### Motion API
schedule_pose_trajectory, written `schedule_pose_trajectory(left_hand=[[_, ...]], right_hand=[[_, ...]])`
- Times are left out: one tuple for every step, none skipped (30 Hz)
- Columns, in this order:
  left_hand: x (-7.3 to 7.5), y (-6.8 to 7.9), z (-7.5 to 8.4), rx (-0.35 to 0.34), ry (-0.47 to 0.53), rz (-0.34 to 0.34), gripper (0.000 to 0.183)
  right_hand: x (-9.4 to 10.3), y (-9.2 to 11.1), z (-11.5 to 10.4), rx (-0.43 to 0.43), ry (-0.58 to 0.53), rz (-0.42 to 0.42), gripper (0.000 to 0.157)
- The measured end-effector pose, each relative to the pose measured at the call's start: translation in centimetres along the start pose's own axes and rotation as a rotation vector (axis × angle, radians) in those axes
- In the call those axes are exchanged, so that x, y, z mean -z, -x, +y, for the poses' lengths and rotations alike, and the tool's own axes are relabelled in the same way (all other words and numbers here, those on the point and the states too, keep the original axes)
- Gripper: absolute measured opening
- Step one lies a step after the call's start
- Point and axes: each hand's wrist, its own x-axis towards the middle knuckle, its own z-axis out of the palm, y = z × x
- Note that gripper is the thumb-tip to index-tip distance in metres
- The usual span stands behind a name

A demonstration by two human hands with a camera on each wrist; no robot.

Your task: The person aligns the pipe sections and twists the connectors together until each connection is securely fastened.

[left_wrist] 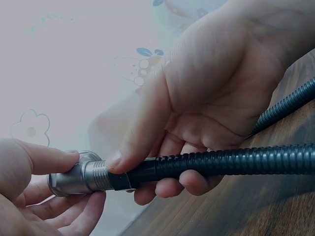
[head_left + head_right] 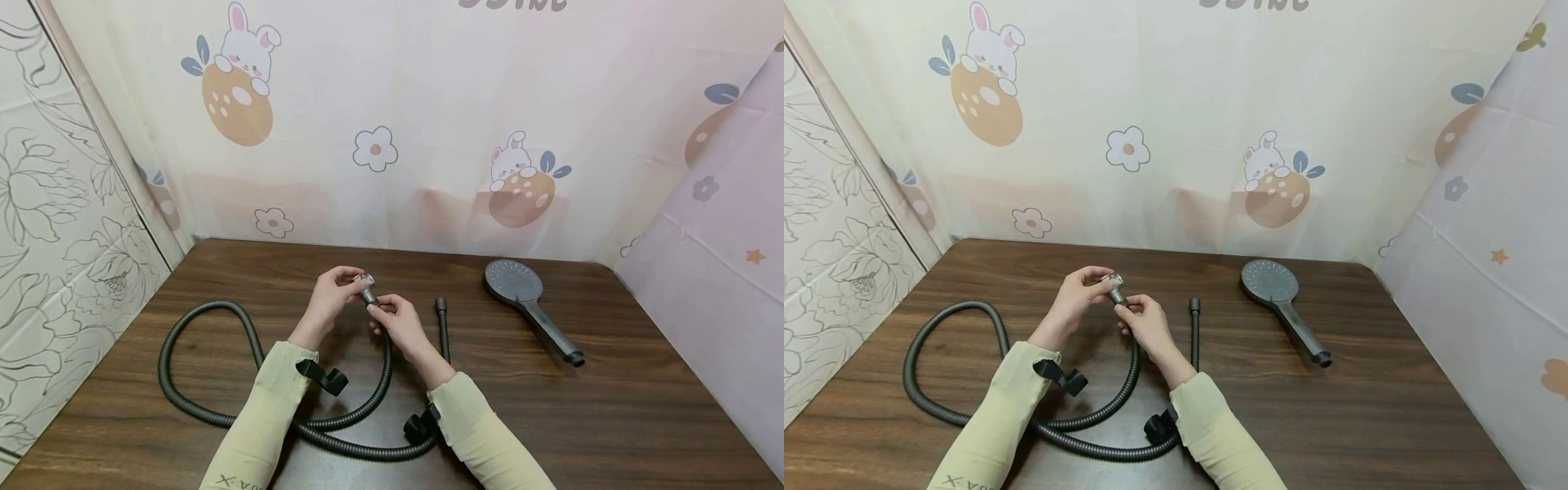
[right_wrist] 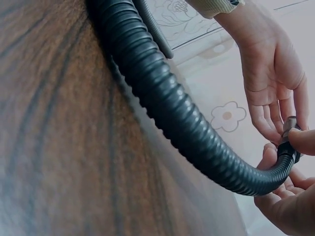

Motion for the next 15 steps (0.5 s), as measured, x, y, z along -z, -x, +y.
schedule_pose_trajectory(left_hand=[[0.0,0.0,0.0,-0.003,-0.003,-0.001,0.029],[0.0,0.0,0.0,-0.005,-0.004,-0.001,0.029],[0.0,-0.1,0.0,-0.009,-0.007,-0.003,0.029],[0.0,-0.1,0.0,-0.012,-0.009,-0.005,0.03],[0.0,-0.1,0.0,-0.015,-0.012,-0.007,0.03],[0.1,-0.1,0.0,-0.016,-0.014,-0.007,0.03],[0.1,-0.1,0.0,-0.016,-0.015,-0.008,0.03],[0.1,-0.2,0.0,-0.016,-0.015,-0.009,0.031],[0.1,-0.2,0.0,-0.016,-0.016,-0.011,0.032],[0.1,-0.2,0.0,-0.015,-0.015,-0.01,0.032],[0.1,-0.2,-0.1,-0.015,-0.015,-0.01,0.032],[0.1,-0.1,-0.1,-0.014,-0.013,-0.01,0.032],[0.1,-0.1,-0.1,-0.015,-0.011,-0.01,0.032],[0.0,-0.1,-0.1,-0.016,-0.011,-0.009,0.031],[0.0,-0.1,-0.1,-0.016,-0.01,-0.008,0.03]], right_hand=[[0.0,0.0,0.0,-0.003,0.001,0.002,0.027],[0.0,0.0,-0.1,-0.01,-0.003,0.004,0.028],[0.0,0.0,-0.2,-0.013,-0.005,0.004,0.028],[0.1,0.0,-0.3,-0.014,-0.004,0.002,0.029],[0.1,0.1,-0.4,-0.016,-0.001,-0.002,0.029],[0.1,0.2,-0.6,-0.019,0.0,-0.005,0.029],[0.1,0.4,-0.9,-0.02,0.0,-0.008,0.029],[0.1,0.7,-1.2,-0.02,0.002,-0.01,0.029],[0.0,1.0,-1.6,-0.02,0.005,-0.009,0.029],[0.0,1.2,-1.9,-0.016,0.014,-0.004,0.028],[-0.1,1.5,-2.2,-0.013,0.019,0.003,0.028],[-0.1,1.7,-2.5,-0.008,0.024,0.012,0.028],[-0.2,1.9,-2.7,-0.005,0.026,0.02,0.028],[-0.2,2.0,-2.8,0.0,0.03,0.027,0.028],[-0.2,2.1,-2.8,0.004,0.031,0.034,0.028]])
